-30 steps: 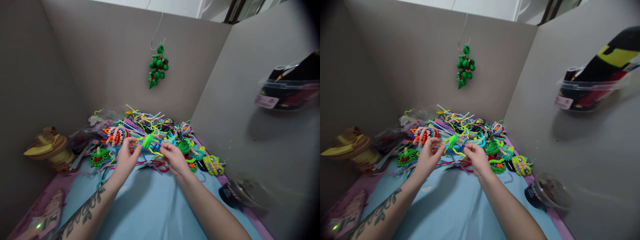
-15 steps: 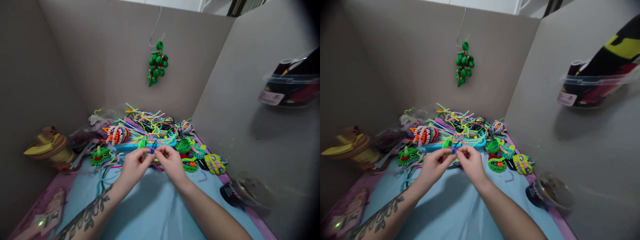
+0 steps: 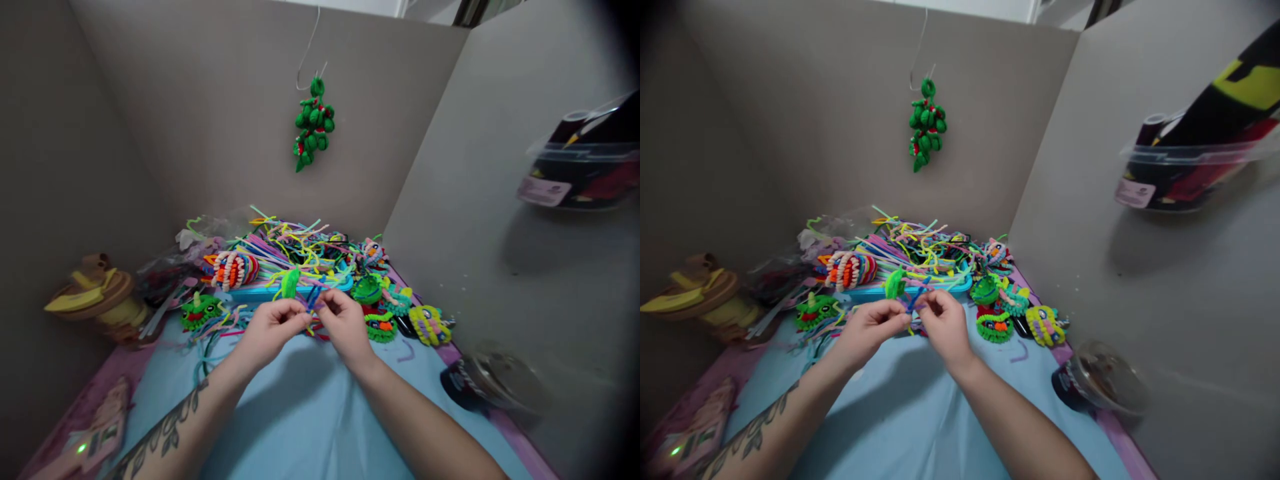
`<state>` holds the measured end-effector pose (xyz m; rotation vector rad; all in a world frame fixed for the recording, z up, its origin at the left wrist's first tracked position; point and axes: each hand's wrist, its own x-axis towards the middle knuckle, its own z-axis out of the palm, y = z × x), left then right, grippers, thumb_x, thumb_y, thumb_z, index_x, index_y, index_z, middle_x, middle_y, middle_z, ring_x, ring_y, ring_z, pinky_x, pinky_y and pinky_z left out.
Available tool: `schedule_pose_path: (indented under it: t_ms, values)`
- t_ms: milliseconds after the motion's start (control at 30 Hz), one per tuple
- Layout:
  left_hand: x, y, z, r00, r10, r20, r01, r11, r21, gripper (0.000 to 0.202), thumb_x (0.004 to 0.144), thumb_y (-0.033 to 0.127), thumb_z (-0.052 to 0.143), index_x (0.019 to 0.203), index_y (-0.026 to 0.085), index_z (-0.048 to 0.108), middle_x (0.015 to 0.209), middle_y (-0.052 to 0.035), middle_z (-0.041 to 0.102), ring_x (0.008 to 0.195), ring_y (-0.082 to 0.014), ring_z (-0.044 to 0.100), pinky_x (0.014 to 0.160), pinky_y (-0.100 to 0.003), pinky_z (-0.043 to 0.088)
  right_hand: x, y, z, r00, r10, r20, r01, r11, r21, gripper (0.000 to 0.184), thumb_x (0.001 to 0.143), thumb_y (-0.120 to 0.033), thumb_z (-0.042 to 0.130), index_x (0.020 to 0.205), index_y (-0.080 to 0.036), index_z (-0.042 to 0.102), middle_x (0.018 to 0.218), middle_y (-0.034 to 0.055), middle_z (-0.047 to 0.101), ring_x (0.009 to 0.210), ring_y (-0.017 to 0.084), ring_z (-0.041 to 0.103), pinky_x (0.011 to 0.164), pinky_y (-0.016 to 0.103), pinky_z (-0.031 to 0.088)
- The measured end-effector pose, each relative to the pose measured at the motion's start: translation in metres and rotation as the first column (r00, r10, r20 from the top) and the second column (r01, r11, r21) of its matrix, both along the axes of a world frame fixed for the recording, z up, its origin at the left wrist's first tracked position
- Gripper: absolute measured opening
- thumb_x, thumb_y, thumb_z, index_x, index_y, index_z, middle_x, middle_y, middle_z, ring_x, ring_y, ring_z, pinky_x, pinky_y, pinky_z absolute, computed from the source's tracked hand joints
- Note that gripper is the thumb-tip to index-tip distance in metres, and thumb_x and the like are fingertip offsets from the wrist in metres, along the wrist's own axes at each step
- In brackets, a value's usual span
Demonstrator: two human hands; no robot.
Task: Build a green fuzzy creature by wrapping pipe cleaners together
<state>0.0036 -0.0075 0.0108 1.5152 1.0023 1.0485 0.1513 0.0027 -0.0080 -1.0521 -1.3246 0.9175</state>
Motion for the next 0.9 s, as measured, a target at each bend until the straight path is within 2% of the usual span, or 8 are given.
schedule_pose_path:
  t_ms: [67,133,267,400,533,600,700,900]
  values:
    - [0.001,0.0,-0.002,0.999,0.02,-0.03,-0.02,0.999,0.03,0.023,0.076,0.035,0.062,0.066,0.015,0.059,0.058,0.0029,0.049,0.056,-0.0096,0.041,0.052,-0.021,0.033,-0.003,-0.002,0.0,0.999,0.016,-0.043,-0.017,0.999,-0.03,0.01,0.07,-0.021,0.06,0.062,-0.02,0.055,0.06,-0.0035,0.054,0.057,0.012,0.049,0.056,0.023,0.041]
    - [0.001,0.0,-0.004,0.991,0.125,-0.048,-0.121,0.99,0.075,0.022,0.078,0.036,0.061,0.069,0.016,0.06,0.057,0.0039,0.047,0.053,-0.0092,0.039,0.05,-0.021,0.032,-0.005,-0.004,0.001,0.996,0.035,-0.081,-0.039,0.998,-0.053,0.004,0.07,-0.022,0.062,0.069,-0.02,0.059,0.064,-0.0025,0.058,0.059,0.013,0.051,0.056,0.023,0.042]
    - [-0.001,0.0,-0.006,0.961,0.265,-0.083,-0.247,0.952,0.183,0.022,0.081,0.034,0.059,0.068,0.016,0.059,0.058,0.004,0.048,0.054,-0.0088,0.04,0.05,-0.02,0.032,-0.005,-0.006,0.0,0.999,0.012,-0.038,-0.013,1.0,-0.017,0.012,0.077,-0.03,0.064,0.084,-0.02,0.064,0.076,0.0019,0.064,0.068,0.016,0.058,0.061,0.026,0.046]
    - [0.0,-0.001,-0.004,0.966,0.223,-0.128,-0.19,0.954,0.23,0.02,0.082,0.03,0.058,0.068,0.016,0.059,0.059,0.0042,0.049,0.054,-0.0085,0.04,0.05,-0.02,0.033,0.002,-0.005,0.0,0.975,-0.117,0.189,0.083,0.981,0.176,0.008,0.081,-0.025,0.061,0.077,-0.021,0.067,0.073,0.0013,0.063,0.068,0.015,0.057,0.064,0.027,0.044]
    - [0.0,0.0,-0.005,0.987,0.115,-0.116,-0.094,0.981,0.167,0.019,0.081,0.031,0.059,0.07,0.016,0.06,0.059,0.0044,0.048,0.054,-0.0085,0.041,0.051,-0.02,0.034,0.005,-0.004,0.001,0.956,-0.156,0.249,0.088,0.96,0.267,0.01,0.081,-0.023,0.062,0.072,-0.022,0.066,0.067,-0.0007,0.059,0.064,0.014,0.054,0.061,0.026,0.042]
    - [0.001,0.0,-0.006,0.989,0.103,-0.105,-0.086,0.985,0.148,0.02,0.081,0.032,0.059,0.07,0.016,0.06,0.059,0.0042,0.048,0.054,-0.0086,0.042,0.051,-0.02,0.034,0.004,-0.004,-0.001,0.963,-0.136,0.235,0.077,0.967,0.244,0.011,0.081,-0.024,0.062,0.071,-0.022,0.066,0.066,-0.0007,0.06,0.062,0.014,0.054,0.061,0.026,0.042]
    - [0.001,-0.001,-0.006,0.975,0.182,-0.13,-0.155,0.969,0.194,0.02,0.082,0.031,0.058,0.07,0.016,0.06,0.058,0.0037,0.051,0.053,-0.009,0.043,0.05,-0.02,0.035,0.0,-0.005,-0.003,0.974,-0.093,0.207,0.053,0.98,0.192,0.011,0.081,-0.027,0.06,0.075,-0.022,0.068,0.069,0.0006,0.065,0.063,0.015,0.056,0.061,0.027,0.043]
    - [0.0,-0.004,-0.015,0.904,0.291,-0.314,-0.112,0.869,0.482,0.016,0.087,0.024,0.052,0.08,0.019,0.065,0.075,-0.0023,0.067,0.066,-0.0136,0.058,0.062,-0.023,0.043,-0.006,-0.007,-0.001,0.999,0.037,0.017,-0.036,0.999,-0.011,0.019,0.078,-0.033,0.062,0.067,-0.019,0.068,0.063,0.0,0.064,0.062,0.014,0.055,0.059,0.026,0.044]
